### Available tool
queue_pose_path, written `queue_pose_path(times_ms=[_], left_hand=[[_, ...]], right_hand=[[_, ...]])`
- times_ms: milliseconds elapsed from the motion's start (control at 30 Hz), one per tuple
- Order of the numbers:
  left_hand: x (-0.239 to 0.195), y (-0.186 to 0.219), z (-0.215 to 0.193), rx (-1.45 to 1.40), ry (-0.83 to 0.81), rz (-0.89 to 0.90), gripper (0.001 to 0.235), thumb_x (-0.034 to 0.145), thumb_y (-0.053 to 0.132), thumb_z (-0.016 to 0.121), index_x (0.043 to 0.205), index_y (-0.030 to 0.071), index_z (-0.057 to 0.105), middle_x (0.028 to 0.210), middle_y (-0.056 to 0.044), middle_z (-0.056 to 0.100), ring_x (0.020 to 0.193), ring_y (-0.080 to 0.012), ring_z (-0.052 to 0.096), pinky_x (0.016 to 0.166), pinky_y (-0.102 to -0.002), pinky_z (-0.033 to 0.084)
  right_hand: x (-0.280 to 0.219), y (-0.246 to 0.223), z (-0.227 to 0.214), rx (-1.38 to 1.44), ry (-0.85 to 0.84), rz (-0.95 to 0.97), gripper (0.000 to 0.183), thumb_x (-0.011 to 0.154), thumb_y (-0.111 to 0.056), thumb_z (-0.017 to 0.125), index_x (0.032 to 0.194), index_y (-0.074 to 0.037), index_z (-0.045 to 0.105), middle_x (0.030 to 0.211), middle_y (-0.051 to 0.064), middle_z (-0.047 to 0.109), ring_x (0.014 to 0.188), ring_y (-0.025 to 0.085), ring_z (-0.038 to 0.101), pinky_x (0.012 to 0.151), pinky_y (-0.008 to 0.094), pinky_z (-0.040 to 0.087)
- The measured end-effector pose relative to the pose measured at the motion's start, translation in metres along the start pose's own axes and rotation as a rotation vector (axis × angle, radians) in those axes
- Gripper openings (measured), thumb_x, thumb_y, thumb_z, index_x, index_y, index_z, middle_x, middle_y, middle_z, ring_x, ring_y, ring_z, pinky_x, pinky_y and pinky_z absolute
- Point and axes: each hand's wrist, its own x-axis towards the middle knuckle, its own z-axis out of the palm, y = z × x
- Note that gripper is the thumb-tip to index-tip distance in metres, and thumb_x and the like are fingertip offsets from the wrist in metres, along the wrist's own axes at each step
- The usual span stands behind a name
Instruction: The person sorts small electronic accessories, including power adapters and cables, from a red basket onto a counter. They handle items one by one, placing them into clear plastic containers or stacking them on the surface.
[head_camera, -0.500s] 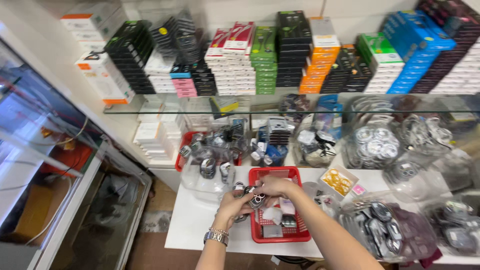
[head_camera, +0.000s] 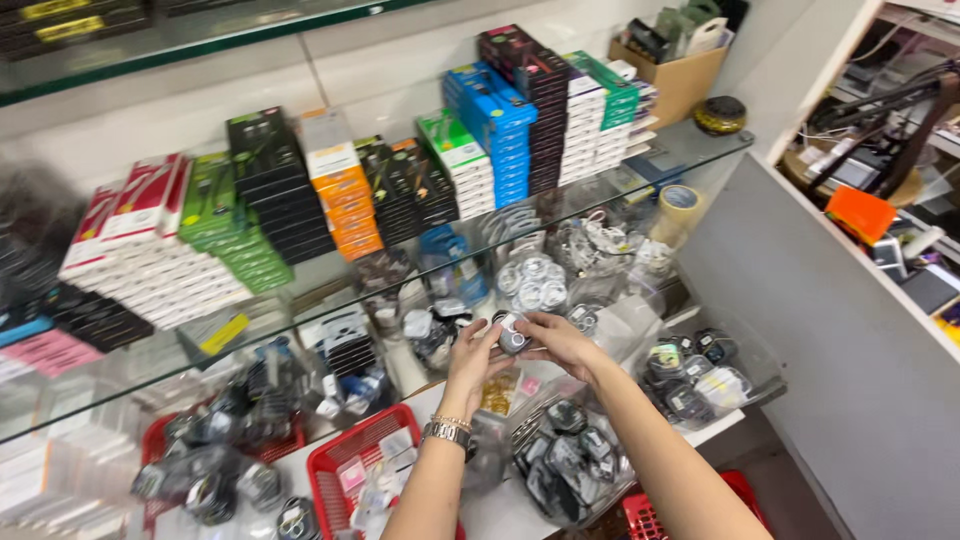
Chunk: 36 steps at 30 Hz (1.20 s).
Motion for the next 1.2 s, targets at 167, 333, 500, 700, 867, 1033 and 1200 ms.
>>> queue_pose_path(times_ms=[167, 333, 500, 700, 867, 1033, 1200], left_hand=[[0.076, -0.042, 0.100, 0.085, -0.106, 0.045, 0.053, 0.098, 0.033, 0.059, 0.140, 0.002, 0.051, 0.116, -0.013, 0.071, 0.102, -0.0227, 0.071, 0.081, -0.036, 0.061], [0.147, -0.116, 0.152, 0.372, -0.141, 0.194, 0.047, 0.100, 0.019, 0.055, 0.144, 0.001, 0.053, 0.128, -0.017, 0.067, 0.113, -0.0197, 0.065, 0.096, -0.032, 0.050], [0.183, -0.151, 0.160, 0.339, -0.126, 0.190, 0.048, 0.100, 0.013, 0.050, 0.146, -0.002, 0.053, 0.142, -0.012, 0.060, 0.123, -0.0138, 0.054, 0.104, -0.029, 0.041], [0.178, -0.123, 0.164, 0.077, -0.078, -0.139, 0.051, 0.100, 0.016, 0.047, 0.150, 0.005, 0.049, 0.139, -0.016, 0.060, 0.109, -0.0177, 0.058, 0.091, -0.037, 0.052], [0.158, -0.093, 0.156, 0.014, -0.164, -0.018, 0.045, 0.105, 0.017, 0.039, 0.147, 0.002, 0.051, 0.141, -0.011, 0.059, 0.122, -0.0148, 0.064, 0.098, -0.033, 0.056], [0.133, -0.061, 0.140, -0.006, -0.070, 0.070, 0.039, 0.102, 0.011, 0.041, 0.135, 0.000, 0.060, 0.118, -0.016, 0.073, 0.101, -0.0221, 0.072, 0.084, -0.034, 0.061], [0.097, -0.042, 0.095, 0.003, 0.125, 0.171, 0.031, 0.105, 0.012, 0.044, 0.124, -0.001, 0.066, 0.107, -0.014, 0.074, 0.088, -0.0202, 0.072, 0.075, -0.032, 0.061]], right_hand=[[0.040, 0.005, -0.147, -0.008, 0.450, -0.142, 0.055, 0.091, -0.026, 0.072, 0.138, -0.001, 0.057, 0.117, 0.010, 0.072, 0.091, 0.016, 0.070, 0.077, 0.029, 0.060], [0.111, 0.053, -0.247, -0.314, 0.544, 0.018, 0.052, 0.085, -0.023, 0.078, 0.127, 0.003, 0.063, 0.102, 0.015, 0.076, 0.080, 0.021, 0.075, 0.066, 0.034, 0.063], [0.177, 0.100, -0.266, -0.769, 0.488, 0.207, 0.041, 0.081, -0.027, 0.078, 0.100, 0.009, 0.076, 0.086, 0.022, 0.077, 0.077, 0.026, 0.078, 0.067, 0.040, 0.060], [0.211, 0.120, -0.253, -0.966, 0.339, 0.233, 0.034, 0.083, -0.023, 0.068, 0.098, 0.005, 0.079, 0.090, 0.022, 0.076, 0.083, 0.033, 0.076, 0.072, 0.045, 0.059], [0.202, 0.088, -0.256, -0.881, 0.314, 0.347, 0.043, 0.093, -0.033, 0.061, 0.102, 0.008, 0.073, 0.090, 0.026, 0.076, 0.083, 0.039, 0.078, 0.072, 0.046, 0.060], [0.151, 0.001, -0.206, -0.878, 0.406, -0.120, 0.037, 0.093, -0.033, 0.063, 0.107, 0.000, 0.075, 0.086, 0.018, 0.076, 0.078, 0.030, 0.074, 0.069, 0.040, 0.057], [0.069, -0.047, -0.091, -0.542, 0.093, -0.084, 0.032, 0.094, -0.029, 0.064, 0.112, -0.004, 0.073, 0.083, 0.009, 0.077, 0.072, 0.019, 0.072, 0.061, 0.032, 0.058]])
